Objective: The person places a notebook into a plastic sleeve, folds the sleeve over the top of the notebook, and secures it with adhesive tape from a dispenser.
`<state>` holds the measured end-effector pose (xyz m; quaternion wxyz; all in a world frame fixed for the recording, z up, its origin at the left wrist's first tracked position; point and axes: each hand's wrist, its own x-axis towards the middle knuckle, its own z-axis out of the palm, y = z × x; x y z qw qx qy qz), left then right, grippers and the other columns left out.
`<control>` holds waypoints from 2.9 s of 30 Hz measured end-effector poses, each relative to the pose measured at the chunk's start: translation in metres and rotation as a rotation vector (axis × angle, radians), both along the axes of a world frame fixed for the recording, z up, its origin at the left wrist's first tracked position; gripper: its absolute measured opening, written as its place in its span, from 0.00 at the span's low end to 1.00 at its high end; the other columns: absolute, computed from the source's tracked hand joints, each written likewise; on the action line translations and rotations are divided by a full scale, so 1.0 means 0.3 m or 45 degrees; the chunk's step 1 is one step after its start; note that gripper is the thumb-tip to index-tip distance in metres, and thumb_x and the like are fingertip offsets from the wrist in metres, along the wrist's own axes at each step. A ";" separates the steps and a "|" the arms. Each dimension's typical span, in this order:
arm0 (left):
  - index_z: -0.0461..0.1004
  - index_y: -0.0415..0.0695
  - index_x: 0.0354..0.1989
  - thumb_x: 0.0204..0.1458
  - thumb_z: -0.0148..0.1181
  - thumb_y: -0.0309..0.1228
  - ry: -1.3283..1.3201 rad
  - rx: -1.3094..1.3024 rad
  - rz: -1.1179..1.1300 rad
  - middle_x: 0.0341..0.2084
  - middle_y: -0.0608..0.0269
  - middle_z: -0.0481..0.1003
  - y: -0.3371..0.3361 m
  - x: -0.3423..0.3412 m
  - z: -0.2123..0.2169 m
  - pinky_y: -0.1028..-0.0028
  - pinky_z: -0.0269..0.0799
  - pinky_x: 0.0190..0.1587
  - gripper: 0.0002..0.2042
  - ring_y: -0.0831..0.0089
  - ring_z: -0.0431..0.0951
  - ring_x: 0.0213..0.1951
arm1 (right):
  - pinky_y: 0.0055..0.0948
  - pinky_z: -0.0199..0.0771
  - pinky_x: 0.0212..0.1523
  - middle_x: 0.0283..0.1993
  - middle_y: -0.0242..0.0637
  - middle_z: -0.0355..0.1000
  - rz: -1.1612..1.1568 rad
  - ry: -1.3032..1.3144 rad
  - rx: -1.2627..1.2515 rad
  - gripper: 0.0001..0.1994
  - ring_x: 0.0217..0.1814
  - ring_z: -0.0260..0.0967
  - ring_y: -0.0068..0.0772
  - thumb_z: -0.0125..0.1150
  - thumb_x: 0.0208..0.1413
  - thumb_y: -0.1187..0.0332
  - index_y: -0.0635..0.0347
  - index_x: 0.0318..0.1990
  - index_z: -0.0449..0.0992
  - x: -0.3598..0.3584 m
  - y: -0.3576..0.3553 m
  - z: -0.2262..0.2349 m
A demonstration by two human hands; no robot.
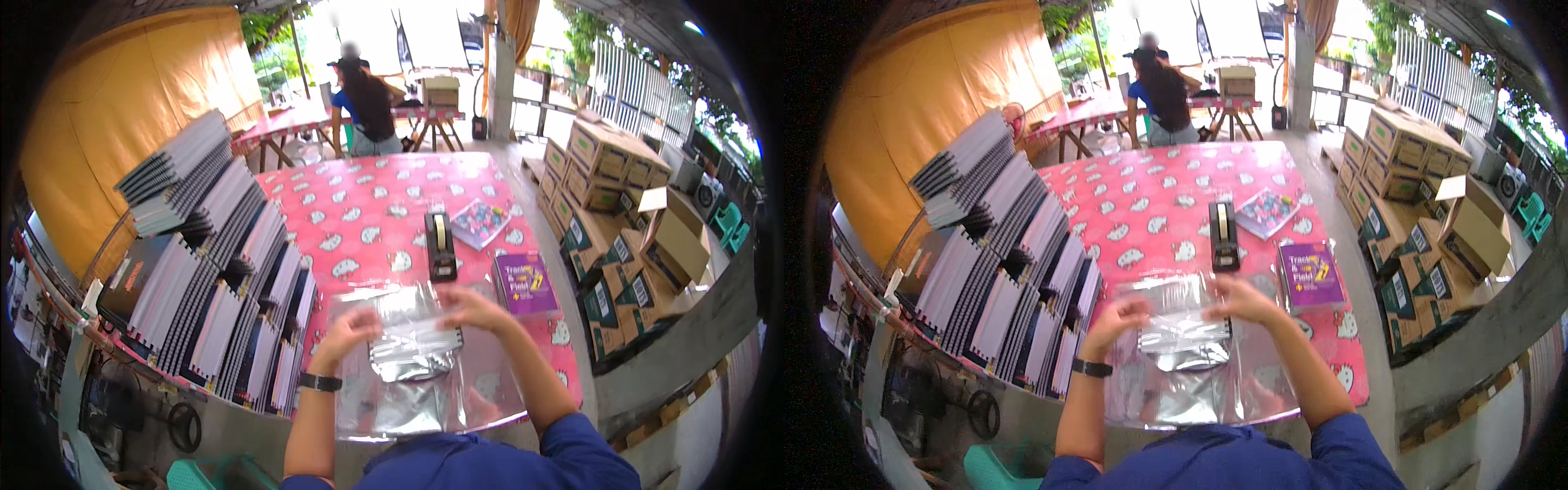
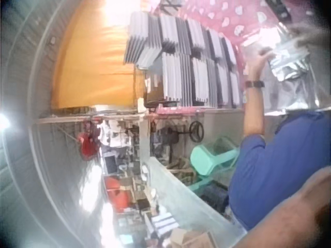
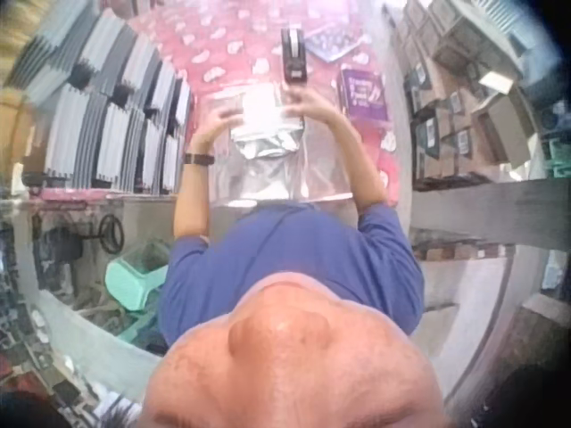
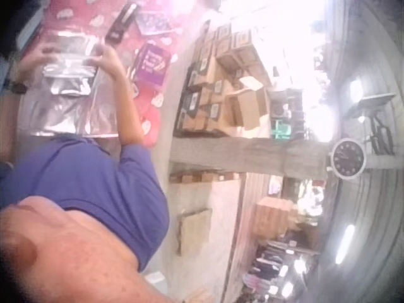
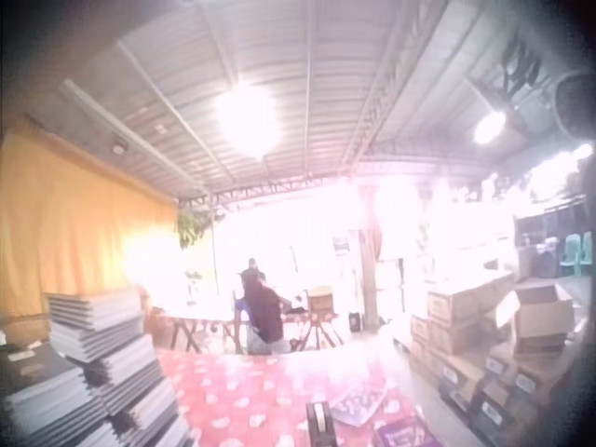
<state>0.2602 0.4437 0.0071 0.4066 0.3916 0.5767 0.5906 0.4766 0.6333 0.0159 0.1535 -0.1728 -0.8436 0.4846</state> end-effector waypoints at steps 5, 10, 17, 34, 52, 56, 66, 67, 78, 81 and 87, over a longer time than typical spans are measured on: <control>0.77 0.37 0.40 0.46 0.65 0.29 -0.034 -0.158 -0.213 0.32 0.64 0.78 0.078 0.040 -0.022 0.80 0.69 0.38 0.13 0.82 0.74 0.33 | 0.25 0.64 0.52 0.44 0.36 0.74 0.176 -0.102 -0.425 0.22 0.47 0.67 0.24 0.68 0.45 0.65 0.66 0.48 0.74 -0.053 -0.020 -0.028; 0.80 0.43 0.34 0.44 0.65 0.32 0.613 -0.032 -0.106 0.25 0.64 0.79 0.082 0.070 -0.018 0.78 0.71 0.32 0.09 0.79 0.76 0.27 | 0.22 0.69 0.38 0.32 0.34 0.77 0.102 -0.086 -0.076 0.15 0.33 0.66 0.16 0.67 0.45 0.67 0.62 0.41 0.79 -0.071 -0.072 -0.009; 0.77 0.45 0.42 0.43 0.65 0.38 1.335 0.352 -0.162 0.42 0.63 0.76 -0.039 0.099 0.076 0.61 0.62 0.55 0.17 0.67 0.73 0.48 | 0.52 0.48 0.60 0.60 0.33 0.62 0.364 -0.046 0.774 0.32 0.64 0.55 0.31 0.66 0.42 0.59 0.47 0.58 0.66 0.060 -0.144 0.048; 0.77 0.47 0.41 0.43 0.59 0.23 1.554 0.495 0.250 0.41 0.62 0.75 -0.106 0.236 0.005 0.70 0.71 0.48 0.15 0.65 0.74 0.45 | 0.29 0.72 0.43 0.43 0.33 0.74 -0.039 0.499 1.206 0.12 0.44 0.71 0.34 0.64 0.42 0.74 0.57 0.38 0.78 0.051 -0.269 -0.036; 0.78 0.43 0.31 0.37 0.70 0.36 0.659 -0.363 -0.018 0.21 0.64 0.75 0.031 0.085 0.089 0.74 0.66 0.35 0.14 0.76 0.73 0.30 | 0.32 0.68 0.29 0.22 0.36 0.72 0.032 0.194 1.114 0.18 0.24 0.69 0.37 0.67 0.42 0.54 0.62 0.28 0.77 -0.102 -0.085 0.080; 0.78 0.39 0.24 0.41 0.67 0.32 0.614 -0.187 0.294 0.26 0.64 0.76 0.024 0.102 -0.006 0.76 0.67 0.35 0.09 0.77 0.73 0.31 | 0.25 0.64 0.27 0.21 0.31 0.71 0.359 -0.382 -0.038 0.12 0.22 0.62 0.23 0.64 0.47 0.61 0.61 0.26 0.77 -0.195 0.000 0.058; 0.78 0.42 0.26 0.42 0.64 0.37 0.579 -0.165 0.526 0.30 0.56 0.77 0.030 0.179 -0.023 0.65 0.60 0.53 0.10 0.64 0.75 0.37 | 0.34 0.72 0.38 0.29 0.43 0.76 -1.026 0.138 0.083 0.16 0.34 0.75 0.37 0.60 0.49 0.56 0.63 0.33 0.79 -0.287 0.566 -0.405; 0.78 0.43 0.26 0.42 0.64 0.37 0.569 -0.159 0.527 0.29 0.57 0.77 0.027 0.179 -0.023 0.62 0.57 0.57 0.10 0.64 0.75 0.38 | 0.37 0.72 0.41 0.31 0.44 0.76 -1.022 -0.128 0.069 0.18 0.36 0.75 0.40 0.61 0.47 0.53 0.62 0.33 0.79 -0.305 0.574 -0.419; 0.77 0.43 0.26 0.46 0.62 0.39 0.578 -0.227 0.452 0.21 0.63 0.77 0.031 0.175 0.007 0.49 0.39 0.64 0.11 0.66 0.76 0.28 | 0.32 0.70 0.31 0.22 0.43 0.74 -1.117 0.135 0.150 0.11 0.25 0.72 0.34 0.65 0.44 0.64 0.64 0.27 0.78 -0.263 0.363 -0.526; 0.77 0.43 0.26 0.46 0.62 0.39 0.571 -0.227 0.427 0.22 0.62 0.77 0.031 0.171 0.013 0.49 0.39 0.64 0.11 0.67 0.77 0.29 | 0.31 0.70 0.31 0.23 0.45 0.74 -0.931 -0.248 0.019 0.11 0.26 0.73 0.32 0.67 0.42 0.65 0.65 0.26 0.78 -0.169 0.406 -0.509; 0.77 0.43 0.26 0.45 0.62 0.39 0.379 -0.261 0.434 0.19 0.64 0.77 0.028 0.150 -0.032 0.51 0.41 0.63 0.11 0.69 0.76 0.25 | 0.18 0.56 0.20 0.20 0.25 0.62 0.461 0.123 -0.731 0.15 0.20 0.58 0.15 0.56 0.57 0.61 0.61 0.22 0.71 -0.186 0.181 0.108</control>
